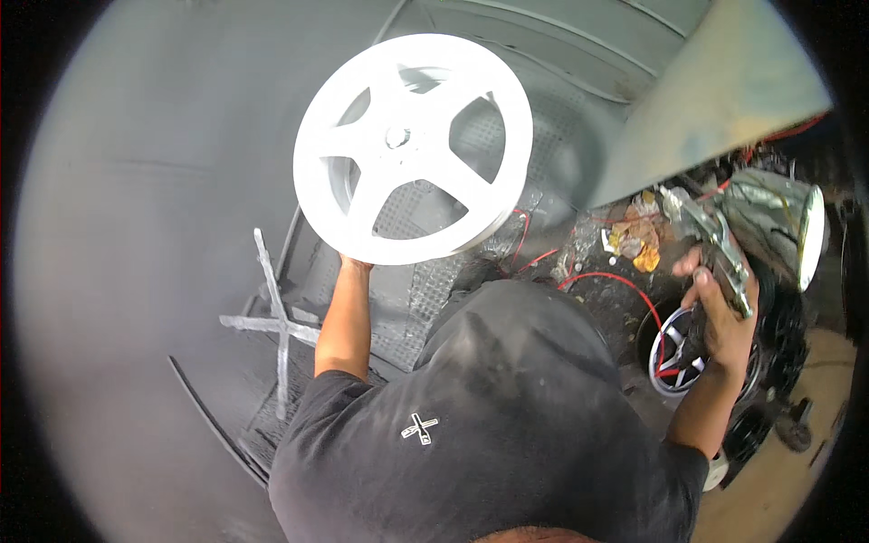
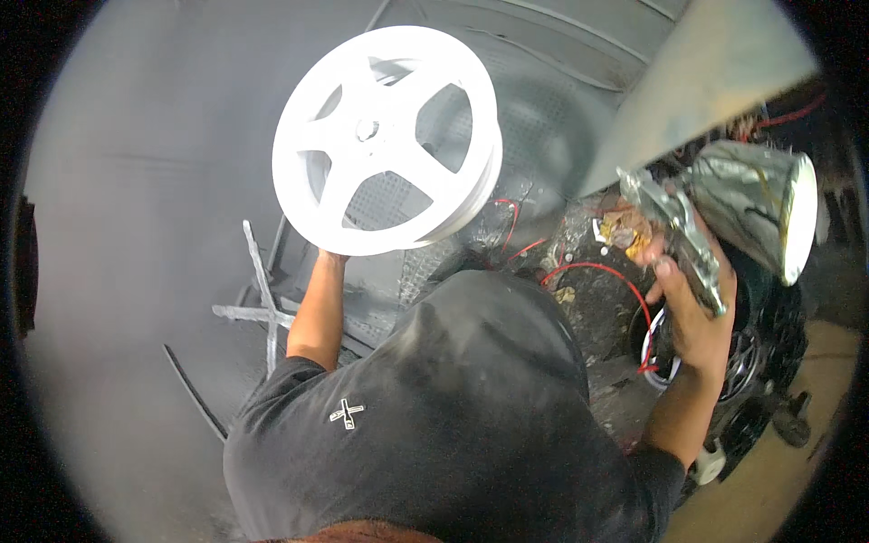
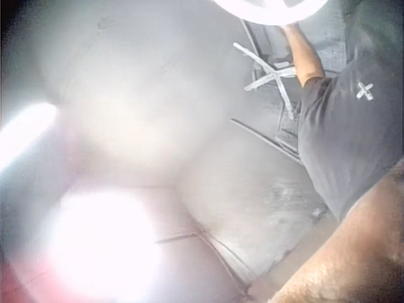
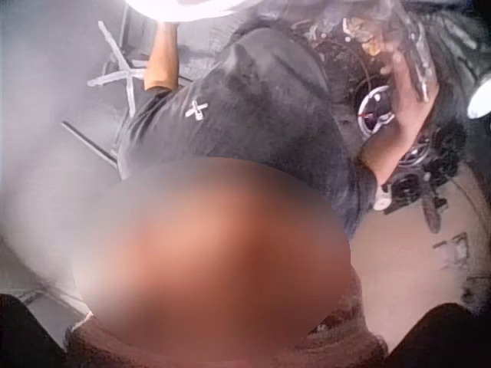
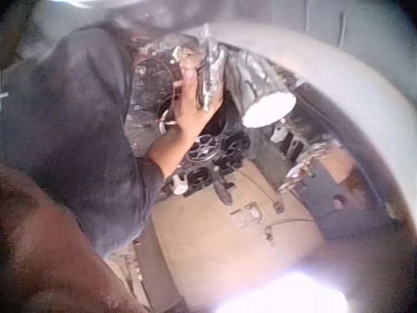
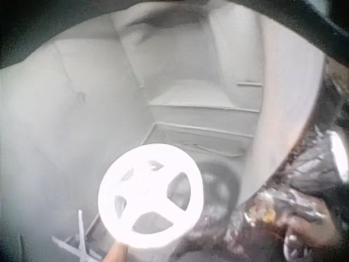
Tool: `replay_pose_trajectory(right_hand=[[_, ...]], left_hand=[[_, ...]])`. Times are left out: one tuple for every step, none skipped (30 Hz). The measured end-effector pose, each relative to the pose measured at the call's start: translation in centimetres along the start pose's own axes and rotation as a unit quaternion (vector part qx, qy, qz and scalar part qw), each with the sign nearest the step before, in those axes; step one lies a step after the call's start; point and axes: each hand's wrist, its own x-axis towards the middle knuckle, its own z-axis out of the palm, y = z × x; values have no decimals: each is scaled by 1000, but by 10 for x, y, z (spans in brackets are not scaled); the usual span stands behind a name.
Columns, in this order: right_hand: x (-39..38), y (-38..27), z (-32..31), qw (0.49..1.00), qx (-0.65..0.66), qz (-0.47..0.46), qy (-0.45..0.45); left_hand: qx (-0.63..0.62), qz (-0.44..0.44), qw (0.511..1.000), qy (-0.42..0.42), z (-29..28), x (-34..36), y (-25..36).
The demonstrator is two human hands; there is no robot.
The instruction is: The person mixes paint in a small cup, loads it into a spray gun, and applies the paint to a white car rim using the spray gun.
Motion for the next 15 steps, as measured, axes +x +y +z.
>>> replay_pose_trajectory(right_hand=[[-4,-3,2,1000,-3,5,-1],[-7,-10,9,1000,-1,-4,10],[-9,-18,18,1000,0,-13,19],[-10,-24,23,1000,-6,-21,6],[-10,-31,26,999,-16,-29,5],[-12,-38,30,999,-23,-35,3],[-14,-43,34,999,-24,-43,-9],[-16,-48,38,999,-33,-36,-20],[-18,-53,41,998,-44,-24,-28],[-20,-57,43,998,-49,-15,-46],[-22,-60,48,997,-53,-19,-55],[-30,-66,58,995,-43,-26,-86],[-29,-68,64,992,-34,-31,-117],[-26,-75,69,990,-24,-8,-142],[-29,-85,78,986,-16,14,-166]], left_hand=[[-4,2,1000,6,1,-1,2],[-7,5,1000,13,3,-2,2],[-12,9,1000,17,3,-3,2],[-13,11,1000,21,3,-6,2],[-17,12,1000,22,5,-8,0],[-21,15,999,26,2,-12,-2],[-23,14,999,28,-1,-17,-3],[-24,13,999,30,-5,-23,-5],[-23,10,999,30,-10,-29,-6],[-9,0,1000,23,-16,-35,-7],[-17,2,999,29,-20,-40,-8],[-27,-8,999,21,-23,-45,-5],[-38,-18,999,14,-18,-49,-5],[-29,-27,998,37,-12,-51,-5],[-35,-29,998,44,-4,-57,-4]])
